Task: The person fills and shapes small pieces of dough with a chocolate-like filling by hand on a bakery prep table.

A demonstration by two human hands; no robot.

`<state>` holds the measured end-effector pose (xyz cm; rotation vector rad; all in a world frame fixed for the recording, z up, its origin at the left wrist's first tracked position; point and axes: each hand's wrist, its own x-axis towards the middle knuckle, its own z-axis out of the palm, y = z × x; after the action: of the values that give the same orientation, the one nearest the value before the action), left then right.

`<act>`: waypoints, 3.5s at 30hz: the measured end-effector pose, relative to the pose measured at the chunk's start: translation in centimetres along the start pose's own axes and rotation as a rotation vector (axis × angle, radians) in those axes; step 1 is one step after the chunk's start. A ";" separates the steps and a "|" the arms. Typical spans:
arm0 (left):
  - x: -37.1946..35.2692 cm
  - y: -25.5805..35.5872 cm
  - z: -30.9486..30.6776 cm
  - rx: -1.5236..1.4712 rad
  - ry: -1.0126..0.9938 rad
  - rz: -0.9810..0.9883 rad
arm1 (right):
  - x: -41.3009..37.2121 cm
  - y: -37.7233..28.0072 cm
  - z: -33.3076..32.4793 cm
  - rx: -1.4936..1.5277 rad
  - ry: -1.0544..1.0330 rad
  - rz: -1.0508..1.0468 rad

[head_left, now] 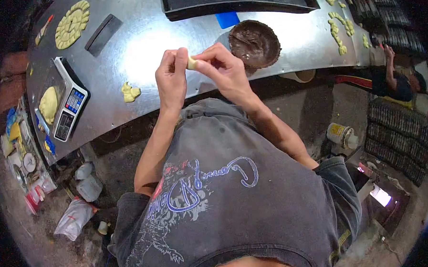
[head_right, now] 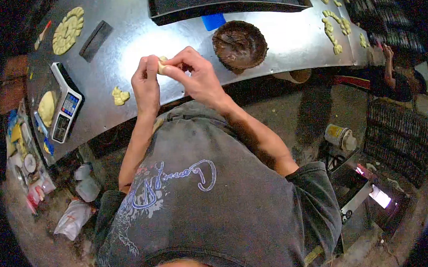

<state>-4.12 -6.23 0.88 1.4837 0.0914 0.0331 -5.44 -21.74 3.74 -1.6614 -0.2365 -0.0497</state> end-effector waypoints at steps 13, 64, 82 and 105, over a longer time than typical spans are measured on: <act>-2.2 0.9 7.7 -0.079 -0.167 0.079 | 0.2 1.4 -8.7 0.129 -0.075 0.201; -7.0 -11.8 -18.5 0.645 0.116 -0.267 | 8.7 16.2 13.3 -0.556 -0.734 0.231; -3.4 -15.8 -19.2 0.381 0.287 -0.462 | 0.3 17.2 7.5 -0.529 -1.094 0.344; 0.3 -5.0 14.0 0.202 -0.271 0.746 | -2.8 3.7 -12.0 0.805 -0.006 0.700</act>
<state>-2.85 -20.59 -2.88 1.6379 -0.6975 0.4337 -6.23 -34.26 0.90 -0.8654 0.3041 0.5157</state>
